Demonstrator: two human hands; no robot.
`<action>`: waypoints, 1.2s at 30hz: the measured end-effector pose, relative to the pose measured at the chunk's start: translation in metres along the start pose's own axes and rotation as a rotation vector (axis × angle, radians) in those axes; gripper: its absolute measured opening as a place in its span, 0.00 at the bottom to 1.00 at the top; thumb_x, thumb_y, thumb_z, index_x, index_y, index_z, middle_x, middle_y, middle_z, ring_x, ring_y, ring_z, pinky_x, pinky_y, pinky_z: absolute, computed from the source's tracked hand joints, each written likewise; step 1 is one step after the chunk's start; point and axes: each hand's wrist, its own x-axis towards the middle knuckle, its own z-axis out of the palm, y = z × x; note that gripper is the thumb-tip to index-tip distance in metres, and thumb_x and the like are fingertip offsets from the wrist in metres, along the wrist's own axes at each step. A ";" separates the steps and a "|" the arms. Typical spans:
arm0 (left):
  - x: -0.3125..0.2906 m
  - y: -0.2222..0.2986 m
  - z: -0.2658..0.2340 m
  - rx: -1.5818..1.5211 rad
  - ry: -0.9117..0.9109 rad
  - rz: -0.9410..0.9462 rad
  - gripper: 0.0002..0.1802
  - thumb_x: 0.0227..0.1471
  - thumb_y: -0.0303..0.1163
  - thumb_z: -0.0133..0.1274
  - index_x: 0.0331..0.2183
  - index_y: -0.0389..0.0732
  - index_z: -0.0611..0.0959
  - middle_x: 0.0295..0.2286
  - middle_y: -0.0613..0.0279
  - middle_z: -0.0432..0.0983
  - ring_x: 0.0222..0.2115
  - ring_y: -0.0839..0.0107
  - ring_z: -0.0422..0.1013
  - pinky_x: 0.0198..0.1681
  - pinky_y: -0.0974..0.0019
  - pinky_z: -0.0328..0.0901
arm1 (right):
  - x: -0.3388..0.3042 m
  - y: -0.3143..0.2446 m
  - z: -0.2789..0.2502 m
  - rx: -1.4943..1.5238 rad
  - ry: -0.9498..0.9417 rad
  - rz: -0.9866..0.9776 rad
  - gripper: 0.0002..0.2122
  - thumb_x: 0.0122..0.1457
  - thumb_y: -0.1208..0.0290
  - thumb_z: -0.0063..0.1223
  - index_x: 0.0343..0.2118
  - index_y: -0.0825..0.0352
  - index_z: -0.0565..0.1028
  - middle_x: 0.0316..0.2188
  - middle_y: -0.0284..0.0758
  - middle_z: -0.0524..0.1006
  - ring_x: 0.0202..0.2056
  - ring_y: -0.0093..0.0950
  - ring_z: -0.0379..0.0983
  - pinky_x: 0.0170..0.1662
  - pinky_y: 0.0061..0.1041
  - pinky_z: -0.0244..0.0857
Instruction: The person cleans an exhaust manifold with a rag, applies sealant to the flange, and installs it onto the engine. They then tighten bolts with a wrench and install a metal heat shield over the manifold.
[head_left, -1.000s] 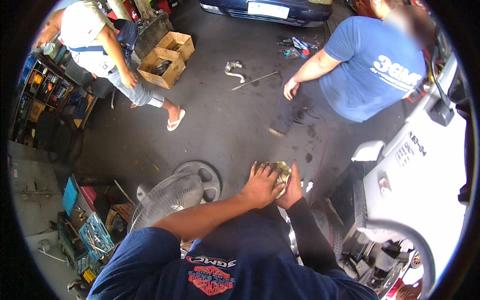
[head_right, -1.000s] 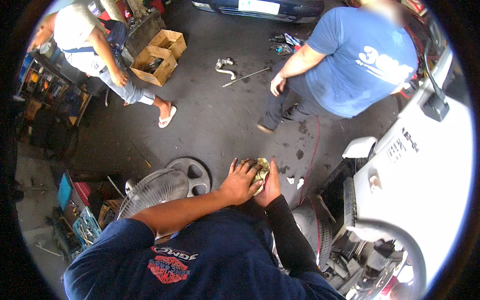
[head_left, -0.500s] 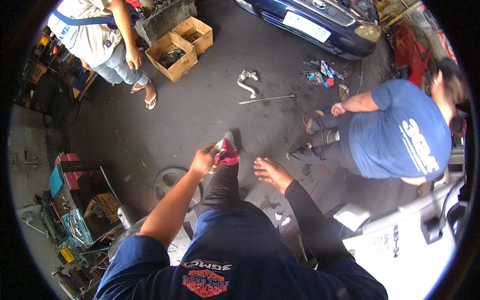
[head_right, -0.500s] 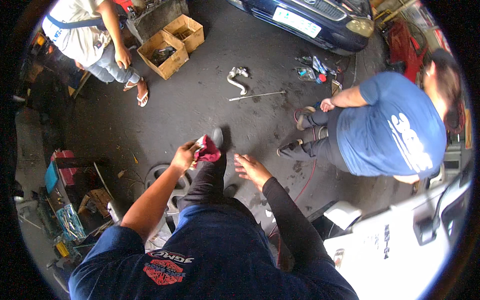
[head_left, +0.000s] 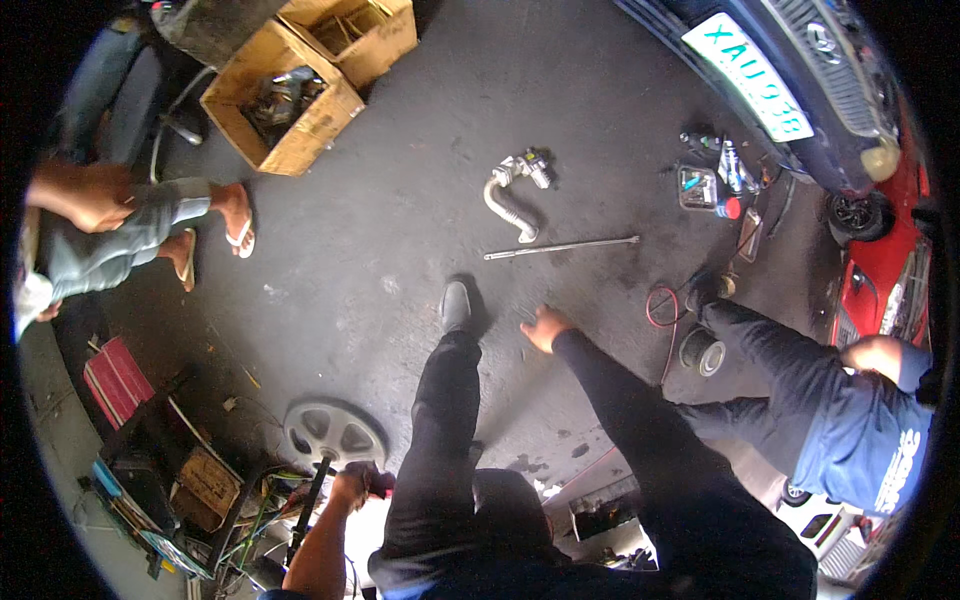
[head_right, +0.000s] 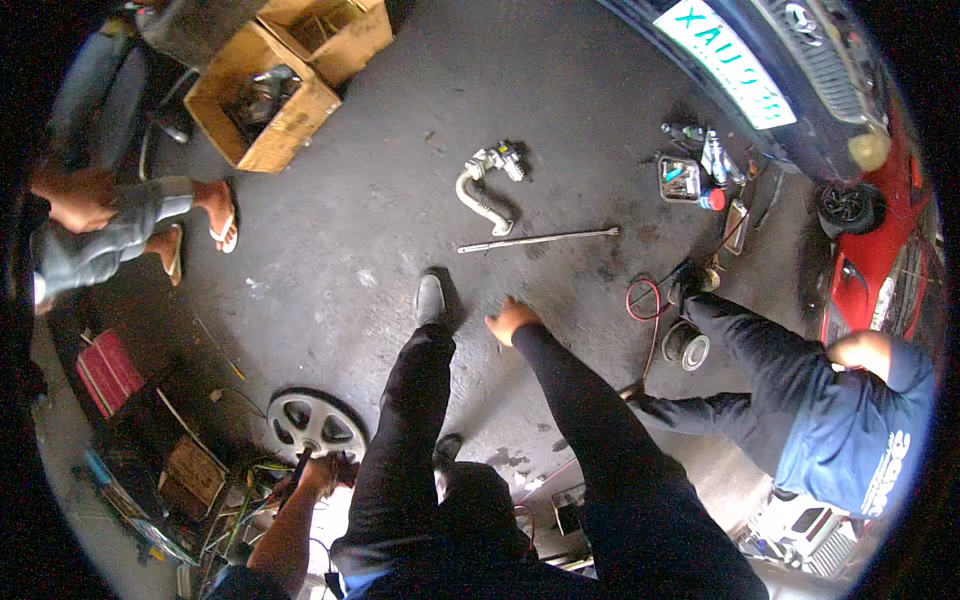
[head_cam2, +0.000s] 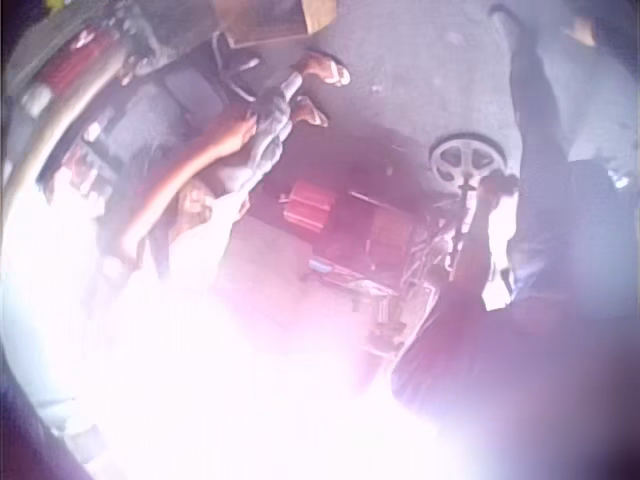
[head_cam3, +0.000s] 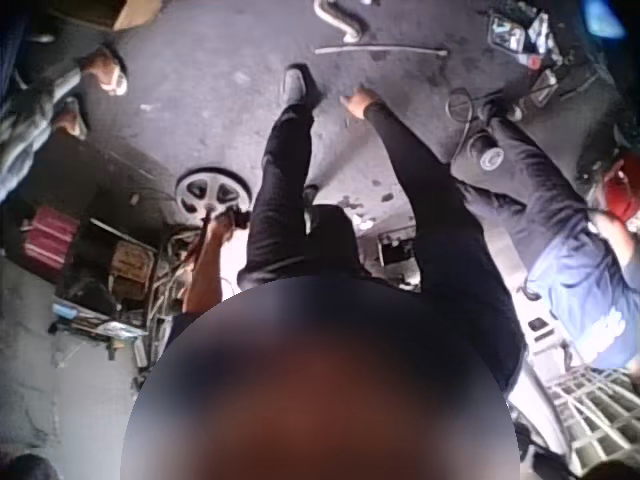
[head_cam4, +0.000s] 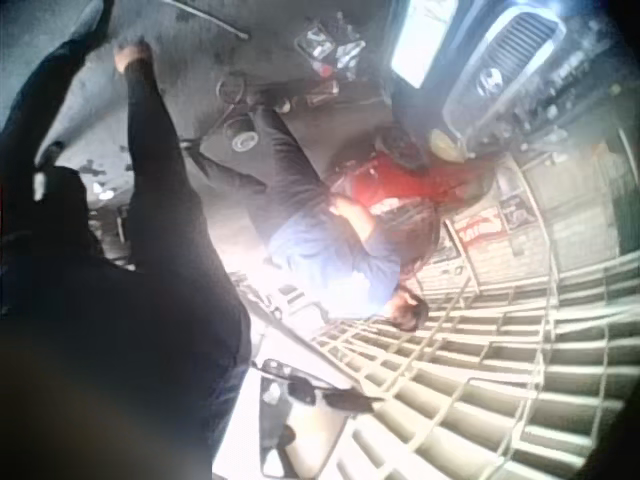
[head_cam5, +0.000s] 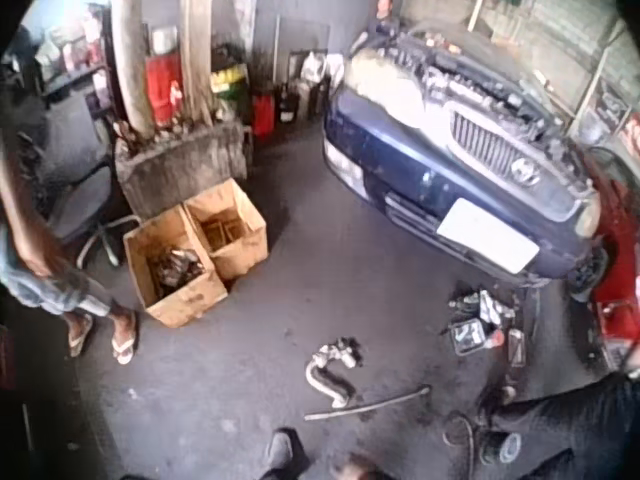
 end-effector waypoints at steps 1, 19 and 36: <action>-0.011 -0.005 0.007 -0.126 -0.027 -0.116 0.23 0.69 0.46 0.48 0.28 0.41 0.81 0.19 0.57 0.76 0.14 0.62 0.70 0.18 0.53 0.65 | 0.042 -0.004 -0.012 0.006 0.019 -0.019 0.38 0.67 0.44 0.53 0.68 0.74 0.63 0.65 0.55 0.72 0.65 0.50 0.71 0.67 0.45 0.66; -0.064 0.136 -0.051 -1.193 -0.037 -0.382 0.21 0.72 0.46 0.47 0.46 0.38 0.85 0.31 0.58 0.84 0.21 0.69 0.76 0.20 0.69 0.69 | 0.278 -0.049 -0.116 0.327 0.310 0.012 0.35 0.60 0.33 0.60 0.53 0.65 0.81 0.49 0.45 0.85 0.54 0.43 0.80 0.57 0.42 0.72; -0.225 0.353 -0.101 -1.376 -0.324 0.791 0.27 0.74 0.46 0.37 0.60 0.40 0.78 0.55 0.59 0.79 0.56 0.58 0.75 0.61 0.53 0.69 | -0.527 0.057 -0.106 1.076 0.594 -0.451 0.12 0.57 0.67 0.69 0.27 0.70 0.79 0.21 0.30 0.77 0.22 0.21 0.72 0.28 0.27 0.65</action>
